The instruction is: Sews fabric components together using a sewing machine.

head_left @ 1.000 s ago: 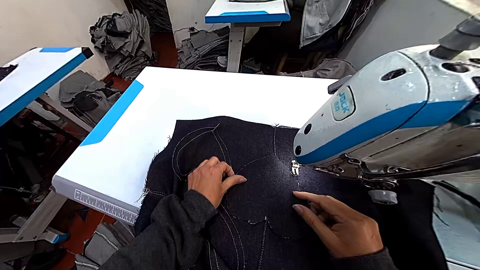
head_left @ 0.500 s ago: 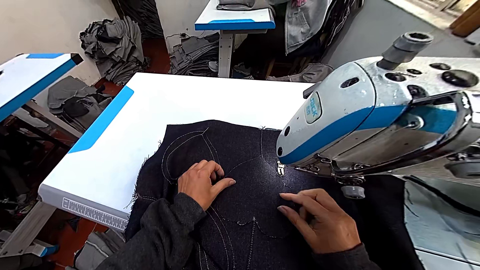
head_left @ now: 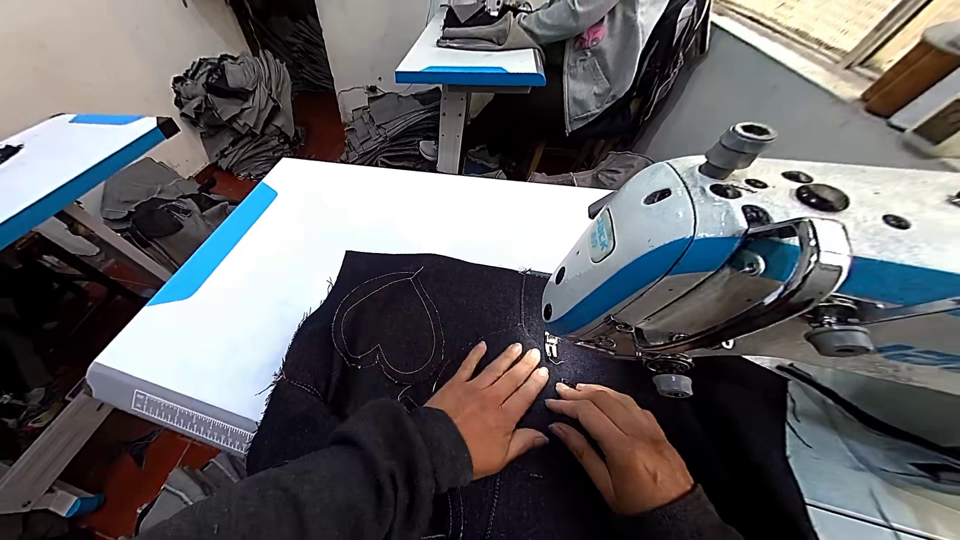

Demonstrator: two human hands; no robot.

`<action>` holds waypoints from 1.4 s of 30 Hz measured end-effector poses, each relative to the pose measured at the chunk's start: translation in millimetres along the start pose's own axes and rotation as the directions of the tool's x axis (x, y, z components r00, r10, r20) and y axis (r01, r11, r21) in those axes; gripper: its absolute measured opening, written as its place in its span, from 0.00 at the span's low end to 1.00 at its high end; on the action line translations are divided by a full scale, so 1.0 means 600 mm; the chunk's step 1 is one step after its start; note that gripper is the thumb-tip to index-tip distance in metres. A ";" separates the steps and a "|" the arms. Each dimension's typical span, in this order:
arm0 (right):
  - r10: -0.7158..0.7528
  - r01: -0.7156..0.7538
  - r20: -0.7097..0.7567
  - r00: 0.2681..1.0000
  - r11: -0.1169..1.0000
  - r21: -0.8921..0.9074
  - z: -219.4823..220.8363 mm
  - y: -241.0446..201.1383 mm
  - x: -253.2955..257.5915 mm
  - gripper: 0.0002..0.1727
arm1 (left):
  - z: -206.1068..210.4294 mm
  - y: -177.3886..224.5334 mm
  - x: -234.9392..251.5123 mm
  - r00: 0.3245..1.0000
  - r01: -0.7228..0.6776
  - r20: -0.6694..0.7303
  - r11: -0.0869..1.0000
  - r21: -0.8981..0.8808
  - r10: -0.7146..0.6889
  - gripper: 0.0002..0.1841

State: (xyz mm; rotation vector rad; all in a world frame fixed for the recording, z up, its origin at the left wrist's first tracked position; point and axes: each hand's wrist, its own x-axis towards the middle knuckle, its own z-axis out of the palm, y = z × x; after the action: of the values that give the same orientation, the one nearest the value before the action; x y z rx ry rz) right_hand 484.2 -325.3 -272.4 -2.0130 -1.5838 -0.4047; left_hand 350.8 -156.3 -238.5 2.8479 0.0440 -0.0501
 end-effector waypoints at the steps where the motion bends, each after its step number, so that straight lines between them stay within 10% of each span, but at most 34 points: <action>1: -0.052 0.053 0.020 0.998 0.998 -0.039 -0.005 -0.004 0.001 0.22 | 0.005 -0.004 -0.002 1.000 -0.024 -0.007 1.000 0.007 0.024 0.38; 8: -0.559 0.569 0.247 0.791 0.822 0.038 -0.044 0.055 0.027 0.30 | 0.005 -0.027 -0.021 0.990 -0.136 -0.034 0.990 0.037 0.138 0.37; 16: -0.145 0.145 0.047 0.988 0.989 -0.006 0.018 -0.023 -0.006 0.31 | -0.029 -0.141 0.024 0.853 -0.505 -0.049 0.846 0.171 0.519 0.37; 20: -0.076 0.074 0.157 0.985 0.997 0.019 -0.041 -0.061 -0.088 0.31 | -0.005 -0.055 -0.032 0.900 -0.436 0.034 0.895 0.091 0.435 0.37; 24: -0.105 0.077 0.242 0.965 0.989 0.123 -0.066 -0.039 -0.101 0.31 | -0.050 -0.013 -0.057 0.992 -0.124 -0.031 0.883 -0.453 0.123 0.27; 27: -0.149 0.114 0.259 0.954 0.983 0.146 -0.069 -0.025 -0.099 0.33 | -0.065 -0.045 -0.065 0.947 -0.102 -0.321 0.940 -0.326 -0.009 0.16; 31: -0.275 0.241 0.360 0.892 0.961 0.135 -0.090 -0.010 -0.074 0.34 | -0.034 -0.027 -0.086 0.977 0.139 -0.150 0.986 -0.093 -0.152 0.25; 36: -0.462 0.419 0.306 0.832 0.886 0.199 -0.068 0.049 -0.050 0.39 | 0.004 -0.031 -0.082 1.000 0.007 -0.012 0.997 0.072 -0.006 0.32; 42: -0.192 0.182 0.157 0.969 0.980 0.076 -0.012 0.003 -0.023 0.41 | -0.043 -0.134 -0.006 0.979 -0.198 -0.032 0.975 0.096 0.202 0.31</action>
State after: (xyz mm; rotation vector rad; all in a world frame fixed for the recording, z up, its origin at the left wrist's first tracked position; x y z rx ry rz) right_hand 482.7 -340.8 -274.5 -1.8985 -1.8726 -0.2624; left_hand 345.0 -72.2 -237.0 2.9295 -0.2432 0.0508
